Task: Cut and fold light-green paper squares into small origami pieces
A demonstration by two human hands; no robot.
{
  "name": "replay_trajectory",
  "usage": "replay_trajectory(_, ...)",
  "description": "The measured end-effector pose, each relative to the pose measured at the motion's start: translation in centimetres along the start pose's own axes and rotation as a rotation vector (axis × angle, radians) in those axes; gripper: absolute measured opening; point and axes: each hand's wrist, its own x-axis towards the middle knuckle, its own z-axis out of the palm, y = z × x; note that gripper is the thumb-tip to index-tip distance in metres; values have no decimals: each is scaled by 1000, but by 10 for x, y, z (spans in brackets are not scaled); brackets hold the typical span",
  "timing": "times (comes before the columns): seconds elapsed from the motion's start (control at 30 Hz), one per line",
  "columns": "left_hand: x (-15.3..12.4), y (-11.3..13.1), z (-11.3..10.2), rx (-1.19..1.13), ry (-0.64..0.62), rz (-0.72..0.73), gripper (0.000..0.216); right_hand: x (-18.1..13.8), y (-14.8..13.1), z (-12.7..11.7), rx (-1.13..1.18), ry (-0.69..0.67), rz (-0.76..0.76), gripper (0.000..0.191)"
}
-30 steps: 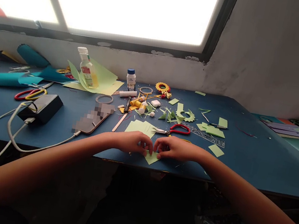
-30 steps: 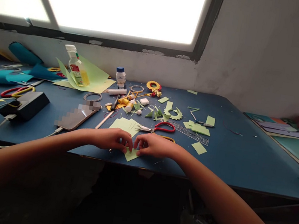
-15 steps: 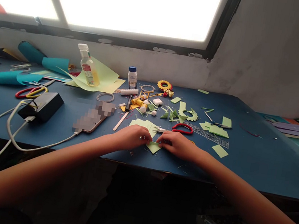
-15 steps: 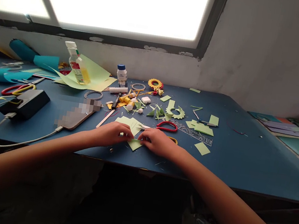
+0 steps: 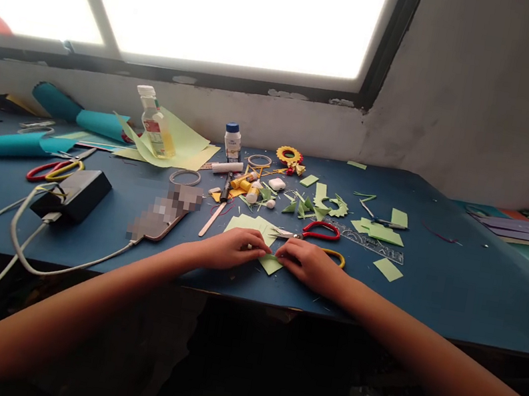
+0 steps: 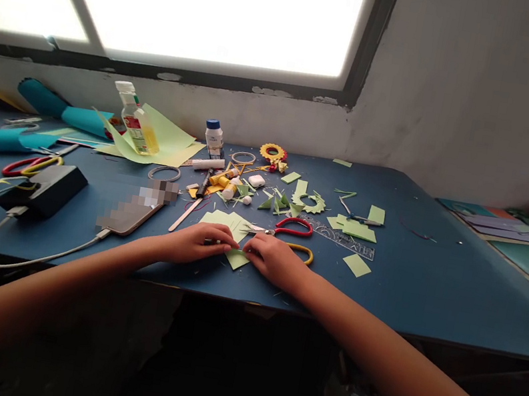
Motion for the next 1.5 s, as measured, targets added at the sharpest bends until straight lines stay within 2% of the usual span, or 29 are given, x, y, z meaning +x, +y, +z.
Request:
replay_trajectory(0.07, 0, -2, 0, 3, -1, 20, 25, 0, 1, 0, -13, 3, -12, 13)
replay_trajectory(0.13, 1, -4, 4, 69, 50, 42, 21, 0, 1, 1, -25, 5, -36, 15)
replay_trajectory(0.27, 2, -3, 13, 356, 125, 92, 19, -1, -1, 3, -99, 21, -104, 20)
replay_trajectory(0.43, -6, 9, 13, 794, 16, 252, 21, -4, -7, 6, -329, 37, -184, 23)
replay_trajectory(0.6, -8, 24, 15, 938, -72, 197, 22, -10, -13, 4, -391, -44, -187, 26)
replay_trajectory(0.73, -10, 28, 16, 878, -133, 120, 22, -14, -15, 0, -330, -97, -138, 30)
replay_trajectory(0.97, -14, 34, 13, 685, -90, -24, 29, -24, -32, -8, -325, -143, -39, 32)
replay_trajectory(1.17, 5, 29, -2, 489, -79, -104, 23, -16, -35, -12, -238, -115, 27, 30)
replay_trajectory(1.27, 16, 21, -11, 319, -126, -140, 16, -1, -23, -13, -88, -87, 133, 23)
replay_trajectory(1.37, 23, 17, -17, 163, -202, -210, 16, 11, -13, -11, -34, -88, 229, 17)
replay_trajectory(1.5, 28, 17, -20, 88, -290, -250, 19, 15, -10, -12, 17, -175, 237, 10)
